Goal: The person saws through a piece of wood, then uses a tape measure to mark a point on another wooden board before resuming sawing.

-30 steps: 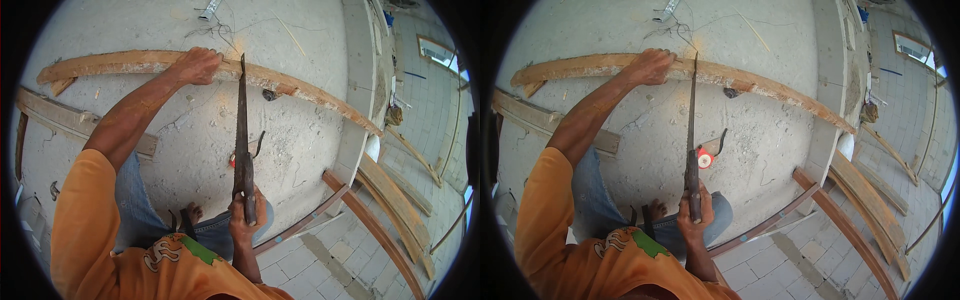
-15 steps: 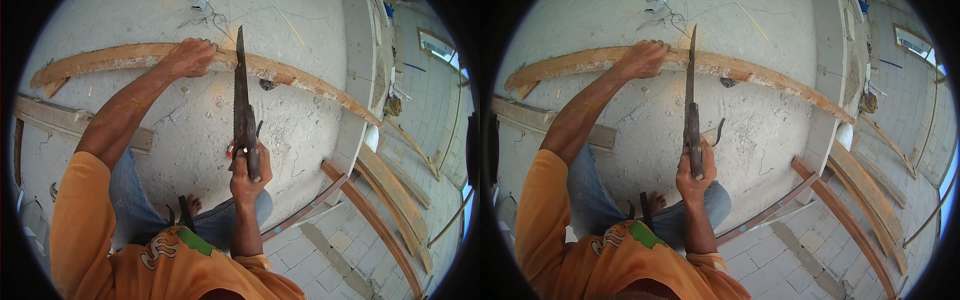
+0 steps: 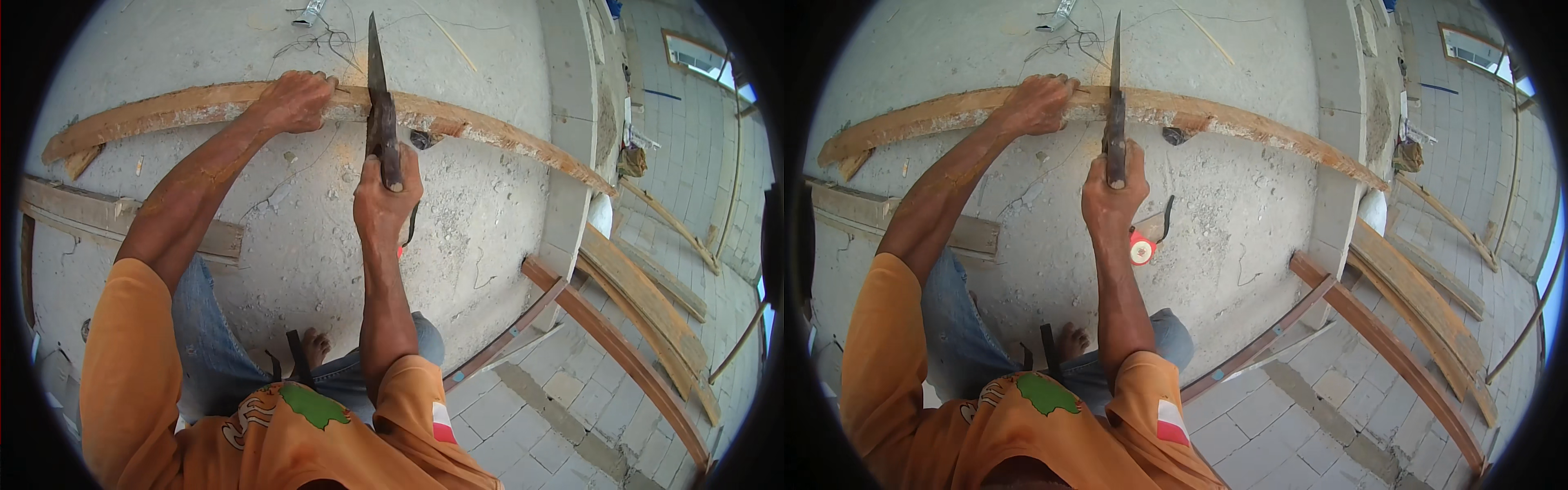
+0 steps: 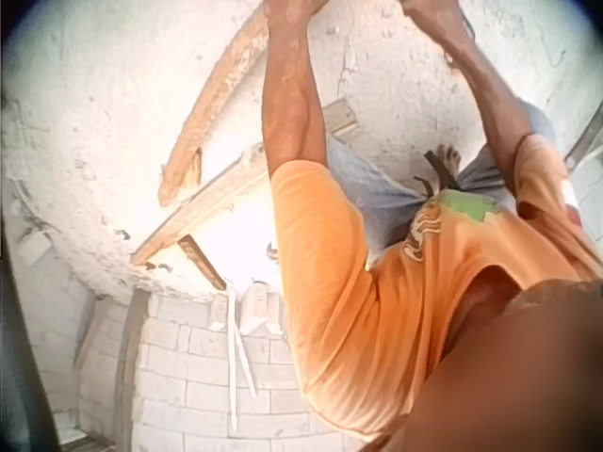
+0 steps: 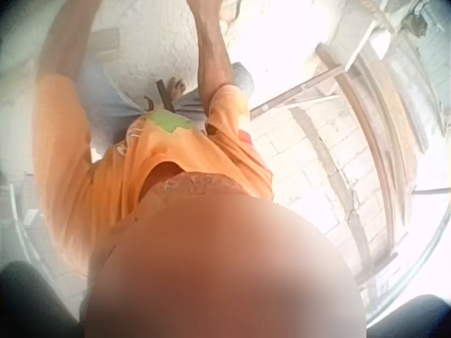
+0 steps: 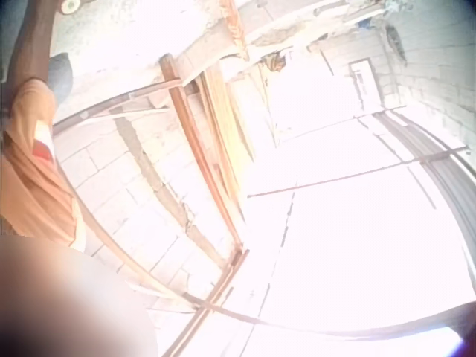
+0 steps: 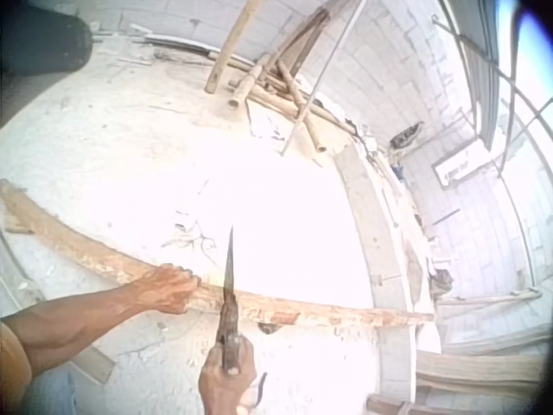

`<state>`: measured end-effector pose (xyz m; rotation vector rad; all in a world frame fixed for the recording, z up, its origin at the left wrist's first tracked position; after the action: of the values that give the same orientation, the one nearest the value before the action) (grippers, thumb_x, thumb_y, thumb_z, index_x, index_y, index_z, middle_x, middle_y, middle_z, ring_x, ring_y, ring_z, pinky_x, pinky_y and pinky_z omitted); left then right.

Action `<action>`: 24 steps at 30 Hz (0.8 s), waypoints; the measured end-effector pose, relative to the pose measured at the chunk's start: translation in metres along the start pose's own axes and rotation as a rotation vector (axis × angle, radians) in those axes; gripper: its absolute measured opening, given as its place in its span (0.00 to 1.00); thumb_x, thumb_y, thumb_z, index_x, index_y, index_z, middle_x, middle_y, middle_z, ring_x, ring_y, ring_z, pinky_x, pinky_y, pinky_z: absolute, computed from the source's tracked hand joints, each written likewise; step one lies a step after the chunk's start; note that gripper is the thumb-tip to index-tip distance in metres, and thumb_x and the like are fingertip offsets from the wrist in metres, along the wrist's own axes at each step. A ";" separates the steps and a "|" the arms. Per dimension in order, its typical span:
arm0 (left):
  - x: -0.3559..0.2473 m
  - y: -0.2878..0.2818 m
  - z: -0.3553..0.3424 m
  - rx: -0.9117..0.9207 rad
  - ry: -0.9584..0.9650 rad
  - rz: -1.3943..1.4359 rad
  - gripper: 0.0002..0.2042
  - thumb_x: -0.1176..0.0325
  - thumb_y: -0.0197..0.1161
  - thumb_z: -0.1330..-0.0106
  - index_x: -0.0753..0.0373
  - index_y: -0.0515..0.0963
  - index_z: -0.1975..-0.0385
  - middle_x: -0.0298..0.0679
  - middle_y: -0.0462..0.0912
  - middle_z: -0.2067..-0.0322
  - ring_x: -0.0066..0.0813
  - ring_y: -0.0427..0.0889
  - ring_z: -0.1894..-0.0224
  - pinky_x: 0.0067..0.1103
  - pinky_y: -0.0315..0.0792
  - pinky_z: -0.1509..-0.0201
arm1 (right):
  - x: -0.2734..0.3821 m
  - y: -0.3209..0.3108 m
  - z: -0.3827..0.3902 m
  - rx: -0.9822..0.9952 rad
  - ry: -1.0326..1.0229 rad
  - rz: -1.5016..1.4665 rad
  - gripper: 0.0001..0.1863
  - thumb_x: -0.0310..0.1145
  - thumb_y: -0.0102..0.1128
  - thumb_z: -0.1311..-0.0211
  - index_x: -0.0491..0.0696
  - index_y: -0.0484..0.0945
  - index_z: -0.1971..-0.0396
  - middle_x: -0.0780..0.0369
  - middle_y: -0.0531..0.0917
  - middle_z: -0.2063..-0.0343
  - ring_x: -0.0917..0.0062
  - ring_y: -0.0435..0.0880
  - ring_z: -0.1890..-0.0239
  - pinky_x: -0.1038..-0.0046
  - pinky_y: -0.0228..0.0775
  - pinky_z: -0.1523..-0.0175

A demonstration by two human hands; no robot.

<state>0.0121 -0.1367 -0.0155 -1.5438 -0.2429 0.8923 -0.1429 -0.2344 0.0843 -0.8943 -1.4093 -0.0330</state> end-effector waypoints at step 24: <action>0.005 0.006 0.025 0.143 -0.087 -0.007 0.27 0.70 0.70 0.55 0.70 0.73 0.51 0.51 0.82 0.63 0.47 0.83 0.58 0.35 0.77 0.53 | 0.017 -0.072 0.120 0.045 0.233 -0.034 0.20 0.15 0.53 0.43 0.35 0.73 0.48 0.56 0.84 0.68 0.83 0.82 0.69 0.82 0.72 0.63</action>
<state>-0.0030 -0.1158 -0.0213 -1.3731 -0.2420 0.9526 -0.2759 -0.2094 0.1238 -0.8025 -1.2030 -0.1266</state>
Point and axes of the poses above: each hand's wrist, its own z-axis away from the middle knuckle, its own y-axis out of the palm, x = y × z, the point moved 4 cm from there along -z, towards the middle knuckle
